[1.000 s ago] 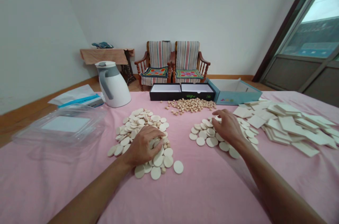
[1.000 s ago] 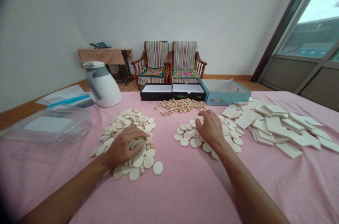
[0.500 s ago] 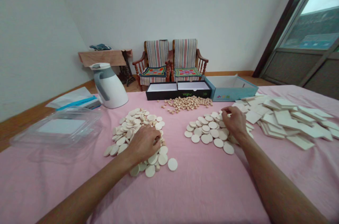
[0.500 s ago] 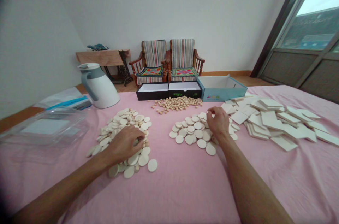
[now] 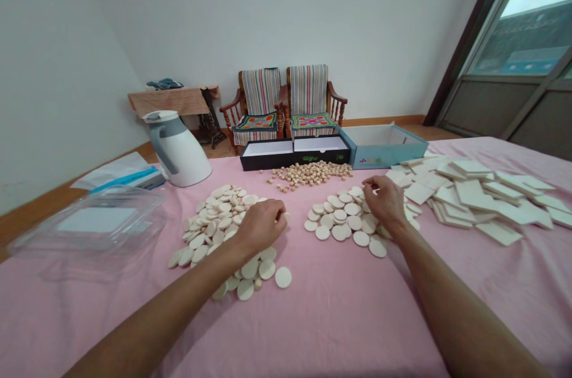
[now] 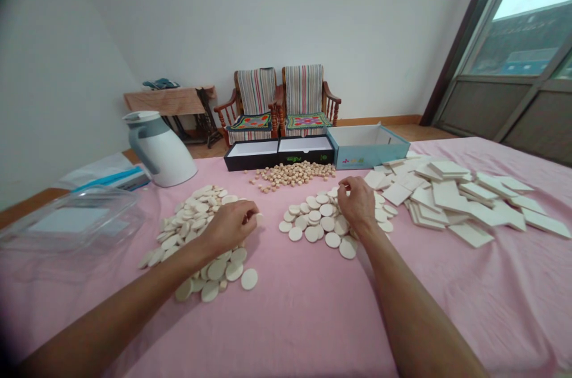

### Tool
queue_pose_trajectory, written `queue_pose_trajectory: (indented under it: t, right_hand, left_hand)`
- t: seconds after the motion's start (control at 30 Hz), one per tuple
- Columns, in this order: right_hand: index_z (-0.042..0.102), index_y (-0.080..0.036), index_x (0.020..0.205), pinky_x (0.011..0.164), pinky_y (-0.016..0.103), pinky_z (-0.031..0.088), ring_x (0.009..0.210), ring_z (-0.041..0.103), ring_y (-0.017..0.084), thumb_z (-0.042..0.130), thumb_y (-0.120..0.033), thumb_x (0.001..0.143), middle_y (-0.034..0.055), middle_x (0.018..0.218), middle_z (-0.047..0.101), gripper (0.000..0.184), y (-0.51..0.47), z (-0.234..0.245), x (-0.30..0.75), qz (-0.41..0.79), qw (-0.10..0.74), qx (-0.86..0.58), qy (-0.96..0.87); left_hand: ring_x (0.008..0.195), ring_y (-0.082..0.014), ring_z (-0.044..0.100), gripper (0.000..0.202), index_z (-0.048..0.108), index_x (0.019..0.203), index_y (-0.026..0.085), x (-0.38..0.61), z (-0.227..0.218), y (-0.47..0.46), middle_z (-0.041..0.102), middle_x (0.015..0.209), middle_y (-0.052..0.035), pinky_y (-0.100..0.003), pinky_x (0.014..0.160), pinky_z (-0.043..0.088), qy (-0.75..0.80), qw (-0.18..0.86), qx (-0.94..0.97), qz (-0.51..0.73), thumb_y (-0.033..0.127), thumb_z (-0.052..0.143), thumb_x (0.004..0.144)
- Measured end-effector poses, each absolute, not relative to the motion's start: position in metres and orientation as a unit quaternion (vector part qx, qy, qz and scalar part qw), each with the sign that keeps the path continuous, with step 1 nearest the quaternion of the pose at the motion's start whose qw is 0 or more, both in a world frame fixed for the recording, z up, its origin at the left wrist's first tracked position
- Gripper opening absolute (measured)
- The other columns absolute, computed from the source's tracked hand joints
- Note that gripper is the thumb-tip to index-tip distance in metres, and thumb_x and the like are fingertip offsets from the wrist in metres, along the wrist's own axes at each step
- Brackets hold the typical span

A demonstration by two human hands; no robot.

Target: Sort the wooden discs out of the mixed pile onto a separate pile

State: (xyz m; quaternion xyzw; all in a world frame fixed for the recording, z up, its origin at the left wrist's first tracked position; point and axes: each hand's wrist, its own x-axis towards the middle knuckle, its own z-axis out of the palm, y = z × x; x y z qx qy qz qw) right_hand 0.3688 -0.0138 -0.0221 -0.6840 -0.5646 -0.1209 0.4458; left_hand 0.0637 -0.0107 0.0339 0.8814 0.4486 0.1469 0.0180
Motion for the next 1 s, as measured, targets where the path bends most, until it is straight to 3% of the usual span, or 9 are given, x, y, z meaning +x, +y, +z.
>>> queue_pose_trajectory:
  t: [0.1, 0.23, 0.37, 0.47, 0.6, 0.83, 1.0]
  right_hand:
    - [0.063, -0.017, 0.073, 0.068, 0.031, 0.042, 0.068, 0.058, 0.018, 0.047, -0.022, 0.073, 0.0058, 0.076, 0.064, 0.017, -0.014, -0.022, 0.367, -0.116, 0.449, -0.679, -0.568]
    - [0.062, -0.017, 0.073, 0.068, 0.031, 0.042, 0.069, 0.057, 0.018, 0.047, -0.021, 0.073, 0.0062, 0.076, 0.064, 0.016, -0.015, -0.022, 0.368, -0.113, 0.451, -0.681, -0.566]
    - [0.063, -0.018, 0.073, 0.068, 0.031, 0.042, 0.068, 0.057, 0.018, 0.047, -0.021, 0.073, 0.006, 0.076, 0.064, 0.016, -0.015, -0.021, 0.367, -0.113, 0.449, -0.681, -0.567]
    - [0.063, -0.017, 0.074, 0.068, 0.031, 0.042, 0.068, 0.057, 0.018, 0.046, -0.021, 0.073, 0.0061, 0.076, 0.064, 0.017, -0.015, -0.02, 0.366, -0.116, 0.443, -0.679, -0.573]
    - [0.063, -0.017, 0.075, 0.068, 0.031, 0.042, 0.069, 0.057, 0.018, 0.046, -0.021, 0.074, 0.0063, 0.077, 0.063, 0.018, -0.015, -0.02, 0.364, -0.113, 0.437, -0.676, -0.582]
    - [0.063, -0.017, 0.075, 0.067, 0.031, 0.041, 0.068, 0.057, 0.018, 0.047, -0.022, 0.074, 0.0054, 0.076, 0.063, 0.018, -0.015, -0.021, 0.364, -0.112, 0.434, -0.685, -0.575]
    - [0.063, -0.017, 0.074, 0.069, 0.031, 0.042, 0.068, 0.057, 0.018, 0.046, -0.022, 0.074, 0.0056, 0.076, 0.063, 0.017, -0.015, -0.021, 0.367, -0.112, 0.442, -0.681, -0.573]
  left_hand:
    - [0.067, -0.0145, 0.06, 0.016, 0.067, 0.078, 0.016, 0.094, 0.033, 0.0, 0.067, 0.073, -0.0019, -0.024, 0.062, 0.042, 0.442, 0.105, 0.872, 0.182, 0.014, 0.051, 0.076]
    - [0.068, -0.0132, 0.062, 0.024, 0.066, 0.099, 0.016, 0.105, 0.033, 0.01, 0.069, 0.082, -0.0028, -0.023, 0.063, 0.044, 0.431, 0.162, 0.853, 0.246, 0.02, 0.049, 0.084]
    - [0.07, -0.0128, 0.06, 0.016, 0.068, 0.085, 0.016, 0.077, 0.042, -0.001, 0.068, 0.082, -0.0028, -0.022, 0.063, 0.043, 0.344, 0.198, 0.907, 0.142, 0.02, 0.053, 0.082]
    - [0.074, -0.0131, 0.059, 0.013, 0.067, 0.089, 0.018, 0.051, 0.052, -0.024, 0.067, 0.085, -0.0024, -0.022, 0.066, 0.043, 0.255, 0.235, 0.938, 0.03, 0.022, 0.061, 0.078]
    - [0.088, -0.017, 0.056, 0.026, 0.063, 0.096, 0.02, 0.033, 0.053, -0.052, 0.064, 0.094, -0.0024, -0.027, 0.082, 0.041, 0.204, 0.206, 0.957, -0.005, 0.018, 0.07, 0.07]
    - [0.08, -0.0161, 0.055, 0.017, 0.06, 0.088, 0.019, 0.047, 0.04, -0.052, 0.059, 0.086, -0.002, -0.025, 0.072, 0.042, 0.216, 0.161, 0.963, 0.003, 0.011, 0.061, 0.072]
    - [0.088, -0.0162, 0.056, 0.027, 0.058, 0.103, 0.018, 0.082, 0.039, -0.036, 0.058, 0.102, -0.0058, -0.026, 0.077, 0.045, 0.258, 0.165, 0.939, 0.154, 0.012, 0.057, 0.077]
